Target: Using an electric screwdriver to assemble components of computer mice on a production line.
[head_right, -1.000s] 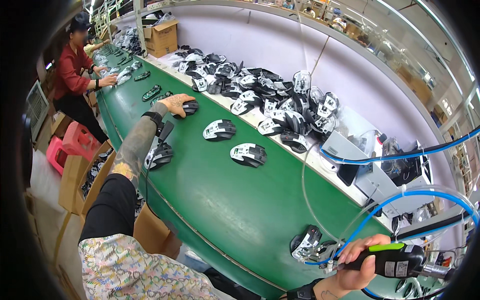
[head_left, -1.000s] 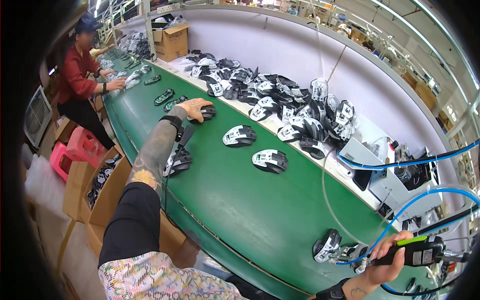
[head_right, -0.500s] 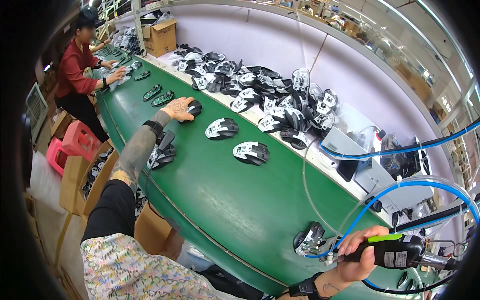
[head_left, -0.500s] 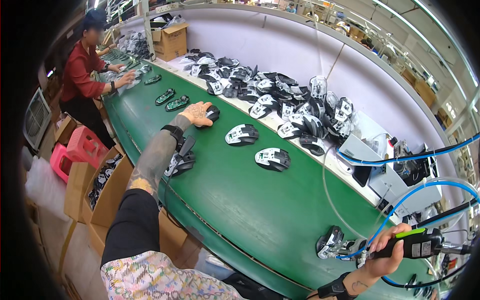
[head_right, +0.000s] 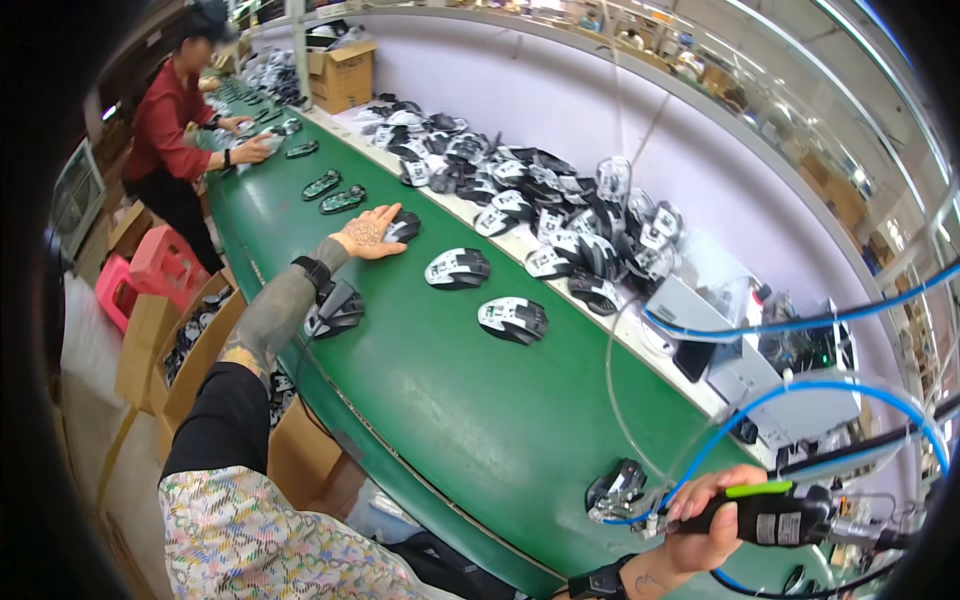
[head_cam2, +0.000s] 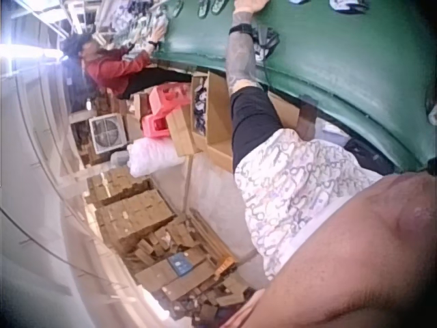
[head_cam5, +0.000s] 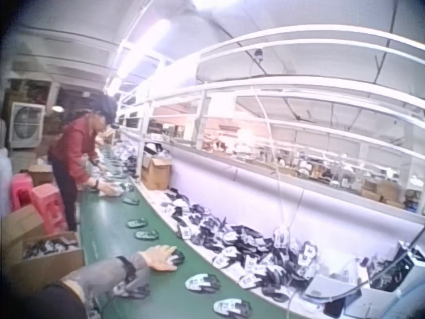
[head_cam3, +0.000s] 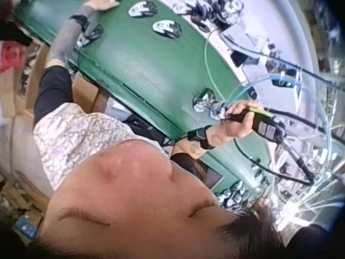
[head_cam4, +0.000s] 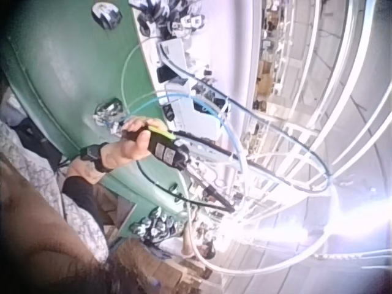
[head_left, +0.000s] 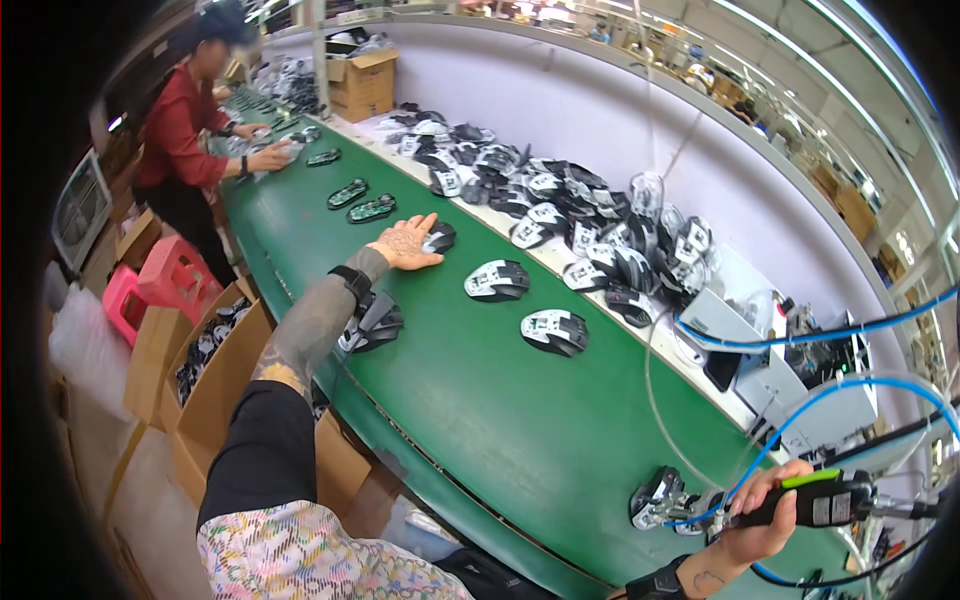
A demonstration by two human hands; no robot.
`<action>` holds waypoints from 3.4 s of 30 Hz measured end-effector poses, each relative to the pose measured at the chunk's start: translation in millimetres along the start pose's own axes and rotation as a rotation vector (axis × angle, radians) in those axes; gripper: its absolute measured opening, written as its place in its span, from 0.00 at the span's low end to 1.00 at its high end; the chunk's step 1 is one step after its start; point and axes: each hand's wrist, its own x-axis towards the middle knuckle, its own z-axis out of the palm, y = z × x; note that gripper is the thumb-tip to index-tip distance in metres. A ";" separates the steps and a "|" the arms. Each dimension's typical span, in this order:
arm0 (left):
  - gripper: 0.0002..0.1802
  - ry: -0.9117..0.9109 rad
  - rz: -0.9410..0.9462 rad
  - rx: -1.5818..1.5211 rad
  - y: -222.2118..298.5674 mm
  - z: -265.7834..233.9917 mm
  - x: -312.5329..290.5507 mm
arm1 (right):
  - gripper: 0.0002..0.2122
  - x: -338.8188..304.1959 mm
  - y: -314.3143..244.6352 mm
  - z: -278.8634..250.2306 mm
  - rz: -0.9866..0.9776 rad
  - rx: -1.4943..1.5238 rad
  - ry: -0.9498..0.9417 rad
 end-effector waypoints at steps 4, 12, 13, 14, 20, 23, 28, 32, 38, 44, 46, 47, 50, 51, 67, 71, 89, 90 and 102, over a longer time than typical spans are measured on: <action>0.46 -0.333 -0.034 0.016 27.0 -43.7 -54.6 | 0.14 -6.0 -5.9 -10.6 -0.059 -0.065 0.014; 0.44 -0.047 0.354 -0.048 -0.3 -25.4 -155.1 | 0.14 0.0 -3.4 1.9 -0.025 -0.072 0.038; 0.41 -0.036 0.332 -0.114 -8.1 -26.3 -148.9 | 0.14 0.1 -1.2 0.9 -0.038 -0.111 0.005; 0.39 -0.025 0.311 -0.180 -16.5 -27.5 -141.0 | 0.14 -1.2 -1.1 -0.2 -0.033 -0.117 0.009; 0.34 0.176 -0.005 -0.059 -82.4 -29.0 -38.0 | 0.14 -1.6 0.2 1.4 -0.021 -0.067 0.025; 0.37 0.215 -0.108 0.029 -107.3 -30.0 3.8 | 0.12 -2.2 0.2 -1.9 -0.010 -0.030 -0.076; 0.38 0.101 -0.011 -0.019 -123.9 -26.5 44.5 | 0.15 -2.3 5.2 -1.2 -0.019 -0.013 -0.095; 0.39 -0.042 -0.020 -0.113 -125.5 -22.5 61.9 | 0.14 -1.0 0.4 15.5 -0.038 -0.065 0.027; 0.40 0.022 0.072 -0.153 -149.4 -5.1 53.3 | 0.16 -0.4 5.6 20.9 -0.034 -0.086 0.016; 0.38 0.031 -0.290 0.064 -82.2 -18.9 47.0 | 0.15 -3.4 6.3 22.7 -0.017 -0.063 0.032; 0.32 0.619 0.123 0.091 -52.8 -14.4 41.2 | 0.15 -6.6 2.8 26.8 -0.032 -0.050 0.036; 0.28 0.736 0.296 -0.017 -32.3 -21.2 29.0 | 0.14 -5.0 10.6 29.0 -0.007 -0.028 0.037; 0.21 0.464 0.601 -0.275 100.0 -51.6 -9.7 | 0.13 -6.2 6.2 25.3 0.012 -0.026 0.024; 0.21 0.461 0.793 -0.318 126.6 -39.1 -17.4 | 0.12 -6.3 7.5 26.1 0.016 -0.002 0.062; 0.35 -0.075 0.842 -0.169 279.9 35.0 -66.0 | 0.20 -8.2 2.2 12.1 -0.078 -0.028 -0.008; 0.35 -0.065 0.933 -0.228 284.1 38.2 -100.6 | 0.17 -8.7 6.7 7.2 -0.060 -0.067 -0.029; 0.29 -1.035 -0.153 -2.286 324.4 38.2 -170.8 | 0.17 -7.2 -2.8 -3.1 -0.276 0.124 0.094; 0.31 -1.032 -0.117 -2.266 324.0 40.2 -170.5 | 0.17 -8.5 -1.1 -6.2 -0.275 0.186 0.038; 0.33 -1.099 -0.015 -2.221 322.5 41.1 -183.5 | 0.16 -14.4 9.2 9.4 -0.330 0.154 0.045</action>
